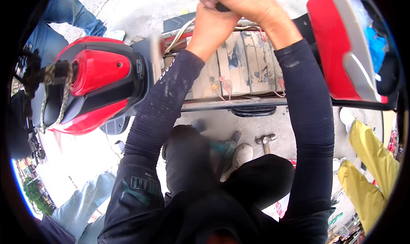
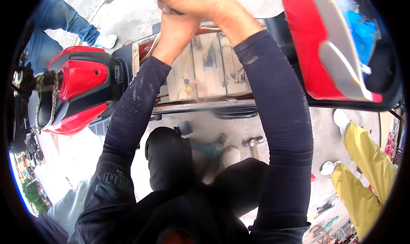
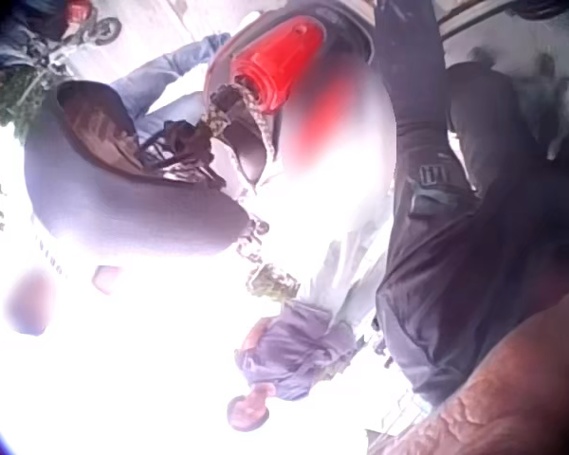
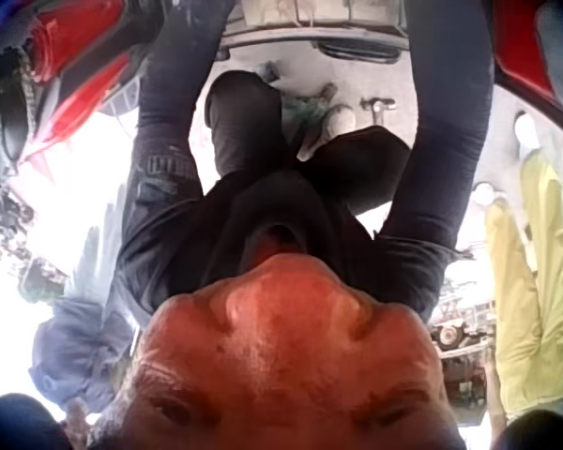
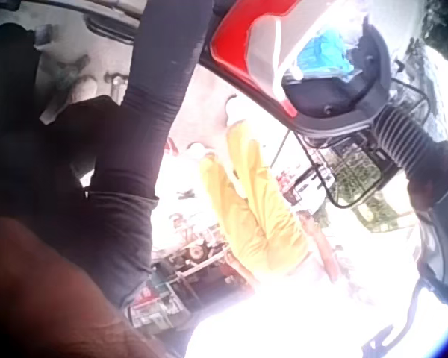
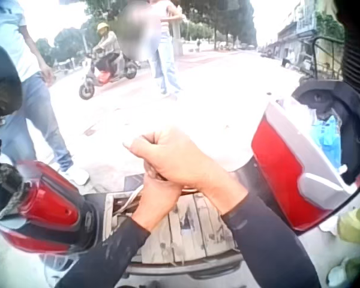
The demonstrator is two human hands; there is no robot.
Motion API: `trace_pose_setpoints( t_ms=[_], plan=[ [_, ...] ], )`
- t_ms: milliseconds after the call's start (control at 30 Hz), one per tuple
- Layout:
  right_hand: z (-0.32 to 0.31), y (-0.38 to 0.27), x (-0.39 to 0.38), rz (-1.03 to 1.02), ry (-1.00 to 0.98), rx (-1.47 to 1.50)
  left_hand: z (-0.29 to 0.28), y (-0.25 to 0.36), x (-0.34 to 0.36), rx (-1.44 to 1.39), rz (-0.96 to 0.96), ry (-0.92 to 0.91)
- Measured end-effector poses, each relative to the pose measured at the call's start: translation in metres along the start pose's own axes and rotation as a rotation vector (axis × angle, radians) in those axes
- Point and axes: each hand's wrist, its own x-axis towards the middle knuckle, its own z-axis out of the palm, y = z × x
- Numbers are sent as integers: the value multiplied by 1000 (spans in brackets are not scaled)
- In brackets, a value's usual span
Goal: The person uses a hammer and a metal punch to strike the terminals of a scooter battery. They then use a screwdriver to loosen the terminal connections and remove the old battery from the scooter's under-seat compartment.
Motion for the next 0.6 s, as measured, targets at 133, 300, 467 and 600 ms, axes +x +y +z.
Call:
trace_pose_setpoints(
  t_ms=[133, 300, 467, 600],
  plan=[
    [24, 3, 6, -813, 483, -783, -26, -10, -9, 38, 152, -55],
    [22, -9, -1, -739, 364, -1090, -52, 11, -22, 248, -38, -288],
    [20, -21, -12, -397, 339, -1375, -38, -3, -23, 310, 167, 71],
    [12, -15, -17, -370, 134, -1478, -25, 0, -32, 332, 115, 176]
  ],
)
